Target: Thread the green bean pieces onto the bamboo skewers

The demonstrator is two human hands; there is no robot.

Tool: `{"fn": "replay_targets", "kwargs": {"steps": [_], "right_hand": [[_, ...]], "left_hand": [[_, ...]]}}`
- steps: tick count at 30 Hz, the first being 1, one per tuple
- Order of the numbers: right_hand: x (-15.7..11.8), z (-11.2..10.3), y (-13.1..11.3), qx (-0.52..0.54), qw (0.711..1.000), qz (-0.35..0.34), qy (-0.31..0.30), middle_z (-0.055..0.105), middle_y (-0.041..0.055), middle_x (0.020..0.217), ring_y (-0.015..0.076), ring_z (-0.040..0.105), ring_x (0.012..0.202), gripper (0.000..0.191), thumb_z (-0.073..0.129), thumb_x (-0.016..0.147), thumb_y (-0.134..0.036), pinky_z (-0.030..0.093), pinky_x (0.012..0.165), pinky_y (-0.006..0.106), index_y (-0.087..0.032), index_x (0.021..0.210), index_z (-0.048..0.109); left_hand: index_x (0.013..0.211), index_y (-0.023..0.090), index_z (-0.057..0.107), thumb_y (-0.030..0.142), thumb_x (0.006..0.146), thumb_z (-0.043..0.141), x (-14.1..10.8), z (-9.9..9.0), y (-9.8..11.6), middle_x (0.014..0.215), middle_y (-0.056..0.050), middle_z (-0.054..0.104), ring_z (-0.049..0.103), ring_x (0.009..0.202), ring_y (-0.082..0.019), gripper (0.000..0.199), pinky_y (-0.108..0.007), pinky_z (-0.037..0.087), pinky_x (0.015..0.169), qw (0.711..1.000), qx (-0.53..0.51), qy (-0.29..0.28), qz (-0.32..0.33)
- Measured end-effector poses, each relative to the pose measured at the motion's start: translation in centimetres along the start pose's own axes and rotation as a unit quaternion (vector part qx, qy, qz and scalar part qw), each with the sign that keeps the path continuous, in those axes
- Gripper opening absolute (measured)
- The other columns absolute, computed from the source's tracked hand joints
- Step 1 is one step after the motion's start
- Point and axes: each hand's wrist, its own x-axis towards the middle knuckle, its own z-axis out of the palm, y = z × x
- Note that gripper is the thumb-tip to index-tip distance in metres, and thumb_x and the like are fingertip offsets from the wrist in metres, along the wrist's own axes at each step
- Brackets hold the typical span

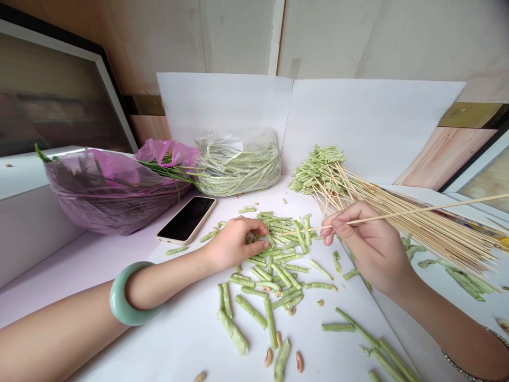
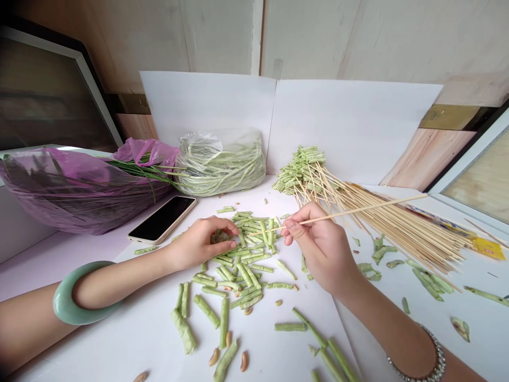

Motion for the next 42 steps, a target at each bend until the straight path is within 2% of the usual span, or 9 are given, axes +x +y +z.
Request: {"fn": "replay_targets", "kwargs": {"steps": [4, 8, 12, 16, 21, 25, 28, 31, 42], "right_hand": [[0.0, 0.2, 0.5, -0.019, 1.000, 0.003, -0.024, 0.063, 0.0023, 0.070, 0.0153, 0.062, 0.061, 0.016, 0.055, 0.089, -0.034, 0.054, 0.063, 0.032, -0.021, 0.079, 0.051], [-0.3, 0.5, 0.8, -0.027, 0.999, 0.027, -0.031, 0.063, 0.0021, 0.070, 0.0156, 0.064, 0.065, 0.018, 0.054, 0.089, -0.034, 0.054, 0.064, 0.031, -0.020, 0.078, 0.051], [-0.5, 0.8, 1.0, 0.007, 0.999, 0.042, -0.020, 0.064, 0.0026, 0.075, 0.0165, 0.066, 0.069, 0.018, 0.054, 0.089, -0.034, 0.055, 0.066, 0.031, -0.020, 0.078, 0.050], [-0.6, 1.0, 0.8, 0.027, 0.999, 0.031, -0.019, 0.065, 0.0019, 0.077, 0.0165, 0.067, 0.069, 0.015, 0.055, 0.089, -0.031, 0.056, 0.068, 0.032, -0.021, 0.078, 0.051], [-0.5, 1.2, 0.1, 0.061, 0.998, -0.033, 0.001, 0.065, 0.0013, 0.081, 0.0154, 0.067, 0.064, 0.010, 0.054, 0.089, -0.025, 0.058, 0.065, 0.032, -0.022, 0.080, 0.053], [-0.4, 1.2, -0.4, 0.073, 0.993, -0.086, 0.022, 0.066, 0.0010, 0.076, 0.0167, 0.067, 0.065, 0.009, 0.055, 0.089, -0.021, 0.059, 0.065, 0.035, -0.021, 0.080, 0.052], [-0.5, 1.2, -0.6, 0.073, 0.991, -0.111, 0.026, 0.067, 0.0013, 0.078, 0.0161, 0.067, 0.065, 0.008, 0.054, 0.089, -0.016, 0.059, 0.066, 0.035, -0.021, 0.083, 0.052], [-0.6, 1.3, -0.6, 0.065, 0.989, -0.128, 0.026, 0.067, 0.0018, 0.081, 0.0154, 0.067, 0.065, 0.010, 0.052, 0.089, -0.011, 0.059, 0.066, 0.034, -0.021, 0.084, 0.052], [-0.7, 1.1, -0.7, 0.035, 0.984, -0.176, 0.013, 0.068, 0.0004, 0.079, 0.0166, 0.067, 0.074, 0.021, 0.046, 0.086, -0.001, 0.057, 0.073, 0.037, -0.021, 0.090, 0.052]], "left_hand": [[0.106, 0.018, 0.064, 0.030, 0.079, 0.057, 0.0, 0.1, 0.0, 0.099, -0.007, 0.067, 0.059, 0.091, -0.021, 0.030, -0.031, 0.044, 0.082, 0.997, 0.072, -0.021, 0.020], [0.122, 0.018, 0.057, 0.032, 0.081, 0.057, 0.0, 0.0, 0.2, 0.109, -0.011, 0.064, 0.056, 0.102, -0.023, 0.043, -0.033, 0.038, 0.093, 0.992, 0.091, -0.069, 0.048], [0.117, 0.016, 0.061, 0.033, 0.080, 0.057, 0.1, -0.1, 0.3, 0.108, -0.011, 0.065, 0.057, 0.099, -0.022, 0.041, -0.032, 0.040, 0.090, 0.996, 0.069, -0.057, 0.031], [0.100, 0.017, 0.067, 0.030, 0.077, 0.059, 0.1, -0.1, 0.2, 0.092, -0.004, 0.068, 0.059, 0.077, -0.016, 0.027, -0.025, 0.043, 0.070, 1.000, 0.005, -0.020, -0.022], [0.088, 0.015, 0.065, 0.023, 0.077, 0.058, 0.3, 0.3, -0.4, 0.082, -0.002, 0.065, 0.054, 0.070, -0.012, 0.015, -0.023, 0.041, 0.065, 0.989, -0.133, 0.044, -0.041], [0.084, 0.014, 0.059, 0.019, 0.071, 0.066, 0.6, 0.6, -0.6, 0.076, -0.001, 0.060, 0.055, 0.069, -0.011, 0.016, -0.022, 0.042, 0.065, 0.939, -0.329, 0.083, -0.052], [0.083, 0.014, 0.057, 0.018, 0.066, 0.071, 0.7, 0.6, -0.5, 0.071, 0.000, 0.060, 0.055, 0.067, -0.010, 0.022, -0.022, 0.043, 0.066, 0.904, -0.406, 0.109, -0.074], [0.082, 0.013, 0.056, 0.017, 0.065, 0.073, 0.6, 0.6, -0.4, 0.069, 0.001, 0.060, 0.054, 0.065, -0.009, 0.024, -0.021, 0.043, 0.065, 0.888, -0.436, 0.119, -0.078], [0.080, 0.013, 0.056, 0.017, 0.063, 0.076, 0.6, 0.6, -0.2, 0.067, 0.001, 0.062, 0.055, 0.060, -0.007, 0.027, -0.019, 0.043, 0.061, 0.874, -0.467, 0.123, -0.058]]}}
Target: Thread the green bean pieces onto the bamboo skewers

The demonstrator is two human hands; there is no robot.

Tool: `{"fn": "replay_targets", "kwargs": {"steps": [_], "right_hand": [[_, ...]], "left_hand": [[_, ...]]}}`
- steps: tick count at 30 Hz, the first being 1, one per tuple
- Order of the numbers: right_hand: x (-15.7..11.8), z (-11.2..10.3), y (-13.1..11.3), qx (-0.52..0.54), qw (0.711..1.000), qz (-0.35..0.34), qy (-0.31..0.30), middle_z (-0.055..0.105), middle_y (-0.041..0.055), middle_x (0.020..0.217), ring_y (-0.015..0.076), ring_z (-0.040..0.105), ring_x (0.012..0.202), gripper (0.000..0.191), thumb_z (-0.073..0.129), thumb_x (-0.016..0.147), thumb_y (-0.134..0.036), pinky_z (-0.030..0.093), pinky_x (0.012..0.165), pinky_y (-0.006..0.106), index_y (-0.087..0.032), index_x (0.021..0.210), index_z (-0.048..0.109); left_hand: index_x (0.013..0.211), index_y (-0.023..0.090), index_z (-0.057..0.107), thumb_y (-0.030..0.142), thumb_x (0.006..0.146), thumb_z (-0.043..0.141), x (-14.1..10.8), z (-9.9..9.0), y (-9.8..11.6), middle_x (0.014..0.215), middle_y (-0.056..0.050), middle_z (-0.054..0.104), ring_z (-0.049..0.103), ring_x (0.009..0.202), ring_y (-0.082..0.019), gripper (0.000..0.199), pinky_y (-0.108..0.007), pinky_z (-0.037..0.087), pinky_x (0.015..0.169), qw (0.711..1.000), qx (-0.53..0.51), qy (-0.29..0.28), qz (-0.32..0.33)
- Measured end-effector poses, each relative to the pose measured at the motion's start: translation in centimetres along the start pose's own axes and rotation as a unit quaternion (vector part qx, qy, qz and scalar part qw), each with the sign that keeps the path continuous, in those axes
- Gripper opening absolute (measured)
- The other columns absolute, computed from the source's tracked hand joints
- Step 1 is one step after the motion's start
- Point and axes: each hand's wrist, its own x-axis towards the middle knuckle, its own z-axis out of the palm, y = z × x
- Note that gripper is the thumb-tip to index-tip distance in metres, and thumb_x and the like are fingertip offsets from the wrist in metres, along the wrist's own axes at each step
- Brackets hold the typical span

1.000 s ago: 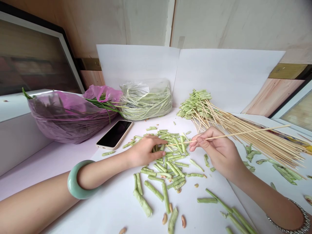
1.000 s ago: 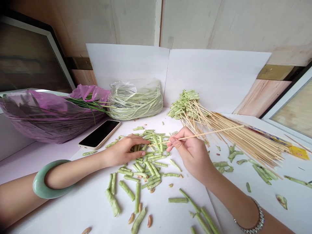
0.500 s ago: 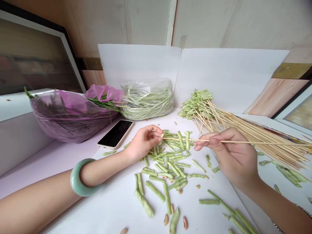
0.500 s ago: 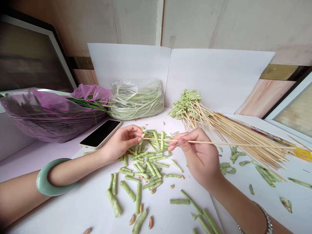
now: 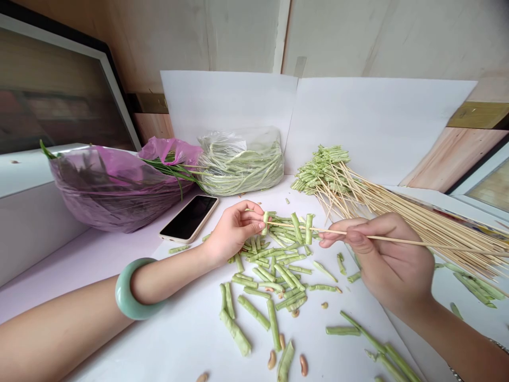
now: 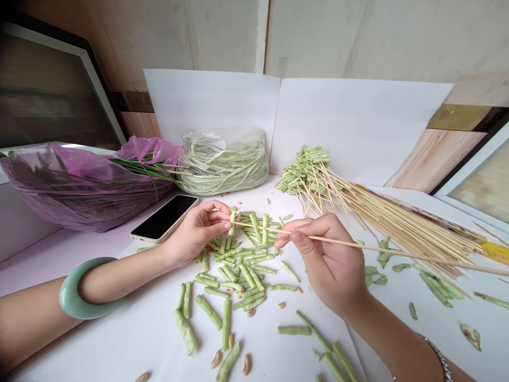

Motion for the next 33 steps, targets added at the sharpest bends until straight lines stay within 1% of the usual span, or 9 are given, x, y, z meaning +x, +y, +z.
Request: {"fn": "replay_targets", "kwargs": {"steps": [4, 9, 14, 16, 19, 24, 27, 31, 33], "right_hand": [[0.1, 0.0, -0.2, 0.006, 1.000, -0.007, -0.006, 0.068, 0.0003, 0.080, 0.0164, 0.067, 0.074, 0.024, 0.045, 0.085, 0.001, 0.057, 0.072, 0.037, -0.021, 0.091, 0.052], [0.0, 0.2, -0.6, 0.013, 1.000, -0.011, -0.002, 0.068, 0.0011, 0.083, 0.0164, 0.067, 0.071, 0.024, 0.045, 0.086, -0.001, 0.057, 0.070, 0.036, -0.022, 0.092, 0.054], [-0.2, 0.3, -0.4, 0.069, 0.997, 0.026, 0.009, 0.068, 0.0012, 0.087, 0.0162, 0.068, 0.070, 0.023, 0.044, 0.089, -0.003, 0.057, 0.066, 0.034, -0.023, 0.092, 0.054], [-0.2, 0.3, -0.2, 0.088, 0.995, 0.039, 0.004, 0.068, 0.0012, 0.087, 0.0163, 0.068, 0.070, 0.021, 0.044, 0.089, -0.005, 0.057, 0.067, 0.033, -0.023, 0.091, 0.054], [-0.3, 0.5, 0.0, 0.104, 0.993, 0.045, -0.014, 0.068, 0.0011, 0.086, 0.0167, 0.068, 0.070, 0.018, 0.046, 0.090, -0.007, 0.057, 0.063, 0.033, -0.023, 0.090, 0.054], [-0.9, 1.2, 0.2, 0.093, 0.992, 0.059, -0.053, 0.068, 0.0022, 0.086, 0.0181, 0.068, 0.073, 0.017, 0.046, 0.090, -0.009, 0.058, 0.065, 0.036, -0.024, 0.090, 0.054], [-1.3, 1.6, 0.3, 0.085, 0.992, 0.068, -0.066, 0.069, 0.0020, 0.085, 0.0182, 0.068, 0.077, 0.017, 0.045, 0.090, -0.009, 0.058, 0.065, 0.035, -0.024, 0.089, 0.053], [-1.3, 1.6, 0.3, 0.095, 0.990, 0.081, -0.062, 0.068, 0.0021, 0.086, 0.0178, 0.068, 0.075, 0.016, 0.046, 0.090, -0.009, 0.059, 0.066, 0.035, -0.023, 0.087, 0.053], [-1.0, 1.3, 0.3, 0.100, 0.989, 0.098, -0.043, 0.068, 0.0028, 0.085, 0.0184, 0.068, 0.071, 0.014, 0.048, 0.089, -0.010, 0.059, 0.064, 0.037, -0.022, 0.085, 0.054]], "left_hand": [[0.081, 0.013, 0.057, 0.014, 0.060, 0.078, 0.1, -0.1, -0.1, 0.065, 0.002, 0.065, 0.058, 0.058, -0.007, 0.030, -0.019, 0.045, 0.061, 1.000, -0.025, 0.009, 0.013], [0.079, 0.010, 0.064, 0.013, 0.057, 0.080, 0.0, 0.0, 0.0, 0.063, 0.000, 0.067, 0.060, 0.057, -0.008, 0.027, -0.018, 0.047, 0.060, 1.000, -0.028, 0.010, -0.008], [0.074, 0.011, 0.065, 0.010, 0.056, 0.080, -0.1, 0.1, 0.1, 0.065, 0.001, 0.068, 0.060, 0.055, -0.007, 0.023, -0.017, 0.048, 0.056, 0.998, -0.058, -0.003, -0.027], [0.073, 0.011, 0.065, 0.009, 0.055, 0.080, -0.1, 0.1, 0.2, 0.065, 0.001, 0.069, 0.061, 0.054, -0.007, 0.023, -0.016, 0.048, 0.055, 0.996, -0.073, -0.015, -0.038], [0.076, 0.011, 0.065, 0.008, 0.057, 0.079, -0.3, 0.2, 0.2, 0.063, 0.000, 0.069, 0.063, 0.054, -0.009, 0.024, -0.017, 0.050, 0.055, 0.994, -0.078, -0.058, -0.059], [0.076, 0.011, 0.064, 0.008, 0.055, 0.080, -0.5, 0.3, 0.0, 0.063, -0.001, 0.069, 0.065, 0.056, -0.011, 0.026, -0.020, 0.053, 0.057, 0.989, -0.070, -0.105, -0.077], [0.074, 0.011, 0.064, 0.009, 0.054, 0.081, -0.5, 0.3, 0.0, 0.062, -0.001, 0.069, 0.065, 0.056, -0.011, 0.026, -0.021, 0.053, 0.058, 0.989, -0.061, -0.107, -0.080], [0.075, 0.011, 0.063, 0.012, 0.054, 0.081, -0.6, 0.3, 0.3, 0.063, -0.001, 0.069, 0.065, 0.058, -0.012, 0.029, -0.023, 0.052, 0.061, 0.992, -0.039, -0.102, -0.070], [0.083, 0.012, 0.062, 0.017, 0.059, 0.080, -0.4, 0.2, 0.4, 0.069, -0.003, 0.070, 0.066, 0.064, -0.014, 0.030, -0.025, 0.051, 0.066, 0.995, -0.022, -0.080, -0.052]]}}
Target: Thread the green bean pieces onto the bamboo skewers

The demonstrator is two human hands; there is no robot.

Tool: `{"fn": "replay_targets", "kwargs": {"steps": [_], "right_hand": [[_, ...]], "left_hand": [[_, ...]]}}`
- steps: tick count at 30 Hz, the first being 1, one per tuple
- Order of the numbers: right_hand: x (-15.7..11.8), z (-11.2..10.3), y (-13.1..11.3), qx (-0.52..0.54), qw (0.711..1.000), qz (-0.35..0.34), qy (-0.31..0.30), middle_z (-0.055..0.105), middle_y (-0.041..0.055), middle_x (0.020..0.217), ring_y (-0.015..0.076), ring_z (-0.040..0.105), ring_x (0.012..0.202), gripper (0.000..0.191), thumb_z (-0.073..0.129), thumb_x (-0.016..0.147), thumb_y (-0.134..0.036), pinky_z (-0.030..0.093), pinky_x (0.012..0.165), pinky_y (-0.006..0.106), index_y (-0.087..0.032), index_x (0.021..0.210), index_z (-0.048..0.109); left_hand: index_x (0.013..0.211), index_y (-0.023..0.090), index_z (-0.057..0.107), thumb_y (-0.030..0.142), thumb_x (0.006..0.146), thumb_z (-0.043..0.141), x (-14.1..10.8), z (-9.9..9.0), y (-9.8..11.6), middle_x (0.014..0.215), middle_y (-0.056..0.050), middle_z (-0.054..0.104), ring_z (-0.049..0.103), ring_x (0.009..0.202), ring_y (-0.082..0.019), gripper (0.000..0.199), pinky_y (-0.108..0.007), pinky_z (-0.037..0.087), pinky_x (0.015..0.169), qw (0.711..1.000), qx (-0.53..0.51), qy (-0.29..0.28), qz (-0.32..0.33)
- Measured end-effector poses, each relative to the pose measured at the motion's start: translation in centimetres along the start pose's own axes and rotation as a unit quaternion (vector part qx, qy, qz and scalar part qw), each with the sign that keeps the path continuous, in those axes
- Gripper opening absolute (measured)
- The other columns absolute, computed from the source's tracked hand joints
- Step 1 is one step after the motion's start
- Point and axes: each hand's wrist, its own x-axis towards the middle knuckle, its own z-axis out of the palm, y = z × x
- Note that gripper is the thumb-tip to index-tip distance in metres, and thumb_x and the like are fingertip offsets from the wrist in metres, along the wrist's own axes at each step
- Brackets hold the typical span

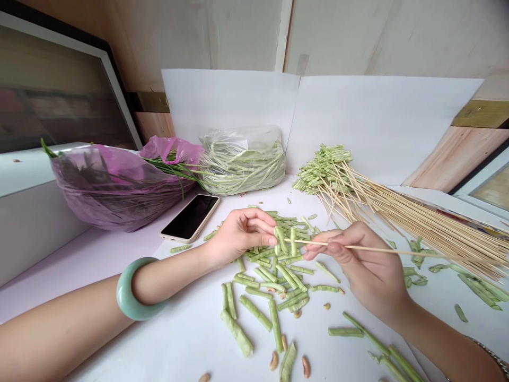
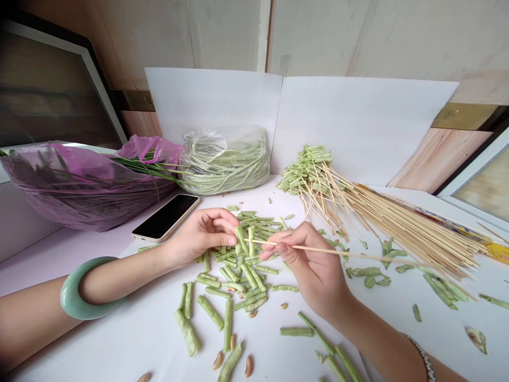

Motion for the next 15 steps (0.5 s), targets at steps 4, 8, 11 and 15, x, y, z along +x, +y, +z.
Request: {"fn": "replay_targets", "kwargs": {"steps": [4, 8, 11, 15], "right_hand": [[0.6, -1.3, -0.3, -0.015, 0.996, 0.006, 0.089, 0.069, 0.0036, 0.078, 0.0181, 0.068, 0.065, 0.010, 0.055, 0.087, -0.014, 0.058, 0.066, 0.036, -0.019, 0.079, 0.055], [1.4, -2.5, -0.4, -0.018, 0.989, -0.009, 0.149, 0.070, 0.0030, 0.077, 0.0183, 0.067, 0.065, 0.010, 0.061, 0.084, -0.016, 0.057, 0.061, 0.033, -0.019, 0.077, 0.055], [1.7, -2.6, -0.4, -0.012, 0.988, -0.008, 0.156, 0.070, 0.0028, 0.075, 0.0186, 0.067, 0.062, 0.011, 0.065, 0.081, -0.020, 0.057, 0.057, 0.033, -0.019, 0.076, 0.055], [1.6, -2.3, -0.3, -0.027, 0.988, -0.001, 0.150, 0.069, 0.0042, 0.074, 0.0174, 0.067, 0.060, 0.012, 0.066, 0.081, -0.021, 0.057, 0.058, 0.031, -0.017, 0.074, 0.057]], "left_hand": [[0.087, 0.014, 0.061, 0.031, 0.075, 0.066, 0.6, -0.9, 0.3, 0.082, -0.006, 0.069, 0.065, 0.081, -0.017, 0.021, -0.027, 0.048, 0.074, 0.986, 0.138, 0.078, 0.053], [0.083, 0.016, 0.067, 0.023, 0.076, 0.061, 1.0, -1.8, 0.3, 0.084, -0.006, 0.069, 0.062, 0.077, -0.018, 0.012, -0.027, 0.046, 0.071, 0.914, 0.400, 0.018, 0.068], [0.099, 0.019, 0.068, 0.011, 0.076, 0.054, 0.8, -1.9, 0.3, 0.101, -0.007, 0.069, 0.061, 0.092, -0.021, 0.028, -0.033, 0.043, 0.086, 0.844, 0.519, -0.068, 0.115], [0.118, 0.021, 0.059, -0.002, 0.075, 0.040, 0.4, -1.5, 0.4, 0.127, -0.007, 0.057, 0.049, 0.118, -0.022, 0.053, -0.038, 0.031, 0.104, 0.772, 0.584, -0.187, 0.170]]}}
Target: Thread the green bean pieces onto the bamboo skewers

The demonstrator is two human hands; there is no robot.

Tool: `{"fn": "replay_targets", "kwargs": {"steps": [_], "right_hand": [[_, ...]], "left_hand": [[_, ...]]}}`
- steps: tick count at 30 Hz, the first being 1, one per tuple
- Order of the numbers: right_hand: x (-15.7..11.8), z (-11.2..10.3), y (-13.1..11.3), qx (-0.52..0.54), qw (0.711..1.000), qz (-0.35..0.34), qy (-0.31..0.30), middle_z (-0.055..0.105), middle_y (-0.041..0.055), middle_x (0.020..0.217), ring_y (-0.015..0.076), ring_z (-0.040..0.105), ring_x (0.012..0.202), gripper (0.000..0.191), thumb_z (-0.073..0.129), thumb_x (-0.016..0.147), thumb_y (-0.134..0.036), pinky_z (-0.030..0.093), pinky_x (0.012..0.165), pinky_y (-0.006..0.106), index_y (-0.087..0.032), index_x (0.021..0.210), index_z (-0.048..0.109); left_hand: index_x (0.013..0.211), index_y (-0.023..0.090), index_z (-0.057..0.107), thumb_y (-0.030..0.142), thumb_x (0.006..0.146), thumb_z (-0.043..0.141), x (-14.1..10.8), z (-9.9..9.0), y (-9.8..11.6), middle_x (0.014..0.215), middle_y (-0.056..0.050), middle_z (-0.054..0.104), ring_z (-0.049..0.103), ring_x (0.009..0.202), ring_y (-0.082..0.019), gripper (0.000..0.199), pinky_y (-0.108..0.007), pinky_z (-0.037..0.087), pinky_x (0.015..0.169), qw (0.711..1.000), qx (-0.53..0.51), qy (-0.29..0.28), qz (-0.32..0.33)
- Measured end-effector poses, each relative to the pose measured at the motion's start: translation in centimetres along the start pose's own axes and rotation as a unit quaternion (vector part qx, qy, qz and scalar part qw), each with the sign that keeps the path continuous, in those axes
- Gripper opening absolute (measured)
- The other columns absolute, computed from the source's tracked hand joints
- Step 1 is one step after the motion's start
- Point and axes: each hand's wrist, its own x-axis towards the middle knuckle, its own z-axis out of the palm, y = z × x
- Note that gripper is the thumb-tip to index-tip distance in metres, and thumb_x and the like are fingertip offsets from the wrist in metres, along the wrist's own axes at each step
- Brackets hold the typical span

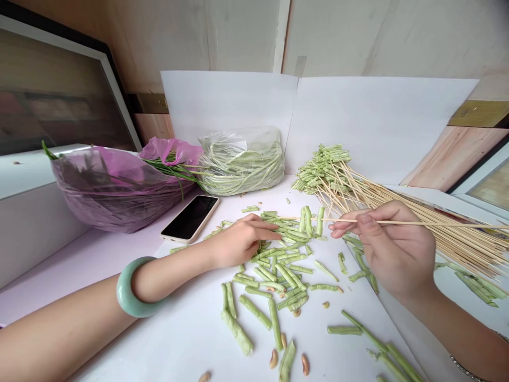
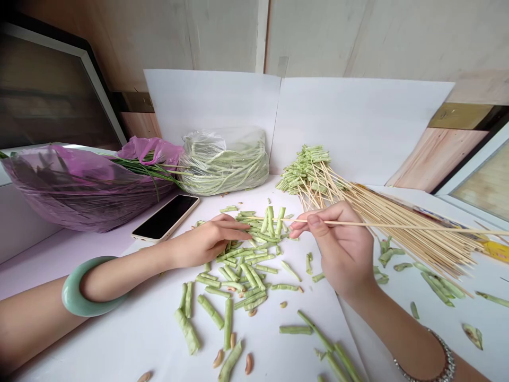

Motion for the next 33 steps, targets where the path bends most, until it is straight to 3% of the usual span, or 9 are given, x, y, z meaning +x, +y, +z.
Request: {"fn": "replay_targets", "kwargs": {"steps": [4, 7, 12, 16, 20, 23, 28, 33], "right_hand": [[-0.3, 0.2, 0.1, -0.018, 1.000, 0.003, -0.009, 0.069, 0.0040, 0.074, 0.0166, 0.067, 0.060, 0.010, 0.064, 0.082, -0.020, 0.058, 0.061, 0.031, -0.017, 0.074, 0.058], [-0.2, 0.1, 0.1, -0.021, 1.000, 0.000, -0.013, 0.069, 0.0036, 0.073, 0.0163, 0.067, 0.059, 0.009, 0.063, 0.082, -0.019, 0.058, 0.061, 0.030, -0.017, 0.075, 0.058], [-0.2, 0.0, 0.1, -0.022, 1.000, -0.002, -0.014, 0.069, 0.0040, 0.074, 0.0174, 0.067, 0.061, 0.009, 0.063, 0.083, -0.020, 0.058, 0.060, 0.032, -0.018, 0.075, 0.057], [-0.4, -0.1, 0.1, -0.026, 1.000, -0.001, -0.016, 0.069, 0.0039, 0.074, 0.0171, 0.067, 0.061, 0.009, 0.061, 0.084, -0.019, 0.059, 0.061, 0.032, -0.018, 0.076, 0.057], [-0.5, 0.0, 0.0, -0.029, 0.999, -0.001, -0.020, 0.068, 0.0037, 0.074, 0.0171, 0.067, 0.061, 0.008, 0.061, 0.084, -0.019, 0.059, 0.060, 0.032, -0.018, 0.076, 0.057], [-0.5, 0.1, -0.1, -0.028, 0.999, -0.003, -0.027, 0.069, 0.0040, 0.075, 0.0168, 0.067, 0.062, 0.009, 0.060, 0.084, -0.018, 0.058, 0.063, 0.032, -0.018, 0.076, 0.057], [-0.5, 0.2, -0.2, -0.020, 0.999, -0.009, -0.029, 0.068, 0.0020, 0.074, 0.0170, 0.066, 0.060, 0.010, 0.059, 0.085, -0.017, 0.057, 0.061, 0.034, -0.019, 0.076, 0.054], [-0.6, 0.4, -0.2, -0.009, 0.999, -0.022, -0.040, 0.069, 0.0024, 0.075, 0.0175, 0.067, 0.062, 0.009, 0.057, 0.085, -0.014, 0.058, 0.065, 0.036, -0.019, 0.078, 0.055]], "left_hand": [[0.122, 0.022, 0.055, -0.004, 0.075, 0.039, 0.0, -0.1, 0.3, 0.124, -0.008, 0.058, 0.049, 0.118, -0.021, 0.056, -0.035, 0.035, 0.102, 0.999, -0.024, -0.011, 0.034], [0.120, 0.018, 0.056, 0.000, 0.078, 0.038, -0.1, -0.2, 0.4, 0.110, -0.011, 0.061, 0.056, 0.103, -0.021, 0.049, -0.032, 0.042, 0.091, 1.000, -0.004, -0.012, 0.009], [0.117, 0.019, 0.059, 0.009, 0.086, 0.039, -0.1, -0.3, 0.7, 0.096, -0.010, 0.058, 0.055, 0.093, -0.020, 0.038, -0.029, 0.043, 0.082, 0.999, 0.029, -0.031, -0.016], [0.100, 0.019, 0.065, 0.011, 0.084, 0.045, 0.1, -0.2, 0.5, 0.098, -0.009, 0.058, 0.056, 0.092, -0.019, 0.026, -0.029, 0.043, 0.082, 0.999, -0.004, 0.010, -0.032], [0.087, 0.016, 0.064, 0.008, 0.081, 0.049, 0.2, -0.2, 0.4, 0.087, -0.008, 0.064, 0.058, 0.084, -0.019, 0.018, -0.028, 0.043, 0.078, 0.998, -0.042, 0.014, -0.035], [0.083, 0.018, 0.064, 0.009, 0.078, 0.054, 0.1, -0.1, 0.5, 0.083, -0.005, 0.066, 0.059, 0.077, -0.018, 0.015, -0.027, 0.043, 0.073, 0.992, -0.057, 0.074, -0.081], [0.101, 0.017, 0.062, 0.016, 0.078, 0.056, 0.2, 0.4, 0.3, 0.084, -0.004, 0.062, 0.057, 0.076, -0.016, 0.024, -0.026, 0.044, 0.070, 0.951, -0.172, 0.211, -0.144], [0.097, 0.014, 0.066, 0.030, 0.077, 0.063, 0.6, 0.9, -0.1, 0.088, -0.006, 0.065, 0.058, 0.075, -0.015, 0.026, -0.026, 0.046, 0.071, 0.869, -0.393, 0.240, -0.180]]}}
